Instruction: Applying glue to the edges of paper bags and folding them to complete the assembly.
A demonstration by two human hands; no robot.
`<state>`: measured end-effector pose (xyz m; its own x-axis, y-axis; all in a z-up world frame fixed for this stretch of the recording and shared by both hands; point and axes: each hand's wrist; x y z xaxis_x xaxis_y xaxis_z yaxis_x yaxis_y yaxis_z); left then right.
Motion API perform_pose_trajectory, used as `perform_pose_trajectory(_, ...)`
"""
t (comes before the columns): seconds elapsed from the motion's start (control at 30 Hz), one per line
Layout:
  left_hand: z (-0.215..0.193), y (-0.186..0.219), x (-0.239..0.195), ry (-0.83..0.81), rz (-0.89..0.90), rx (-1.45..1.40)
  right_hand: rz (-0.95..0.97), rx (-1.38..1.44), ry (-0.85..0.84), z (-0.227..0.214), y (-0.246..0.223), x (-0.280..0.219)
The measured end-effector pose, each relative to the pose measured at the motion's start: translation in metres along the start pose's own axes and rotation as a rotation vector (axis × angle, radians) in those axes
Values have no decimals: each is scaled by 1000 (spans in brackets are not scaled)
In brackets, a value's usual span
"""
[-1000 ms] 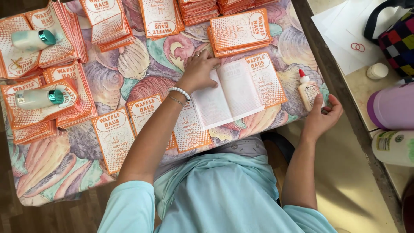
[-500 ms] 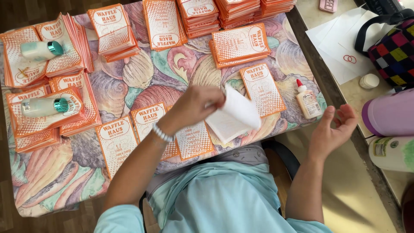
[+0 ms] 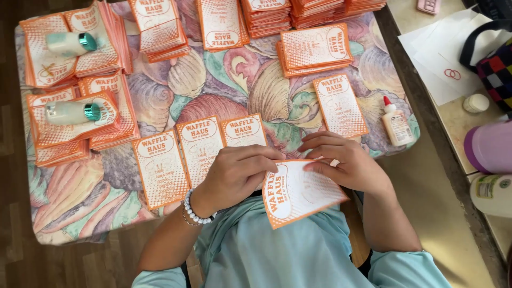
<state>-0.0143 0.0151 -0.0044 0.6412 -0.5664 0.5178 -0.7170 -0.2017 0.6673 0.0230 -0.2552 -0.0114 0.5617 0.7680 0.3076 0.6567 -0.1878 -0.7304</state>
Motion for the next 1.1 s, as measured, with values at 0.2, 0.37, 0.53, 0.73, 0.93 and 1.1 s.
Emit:
perform_pose_trajectory(0.2, -46, 41, 15, -13, -12, 224, 51, -362, -167, -19, -17, 24)
perform_pose_trajectory(0.37, 3, 23, 32, -186, -199, 603, 16, -560, -243, -28, -39, 42)
perform_pose_trajectory(0.53, 25, -5, 12, -34, -373, 249, -71, -277, 300, -38, -20, -9)
perform_pose_trajectory(0.73, 49, -20, -13, 343, -510, -317, 107, 245, 1083, -2, 46, -43)
perform_pose_trajectory(0.93, 80, -41, -29, 510, -498, -526, 1, 575, 644, 31, 37, -8)
perform_pose_trajectory(1.1, 64, -26, -22, 375, -499, -494, 68, 548, 737, 41, 43, -8)
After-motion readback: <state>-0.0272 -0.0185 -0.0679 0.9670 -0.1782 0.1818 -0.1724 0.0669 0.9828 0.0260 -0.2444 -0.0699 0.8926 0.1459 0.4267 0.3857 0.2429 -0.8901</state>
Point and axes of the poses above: each hand's wrist, its own x-axis towards the middle knuckle, its own z-axis out of the palm, y = z × x, and after that the axes turned 10 degrees about -y, right-handed
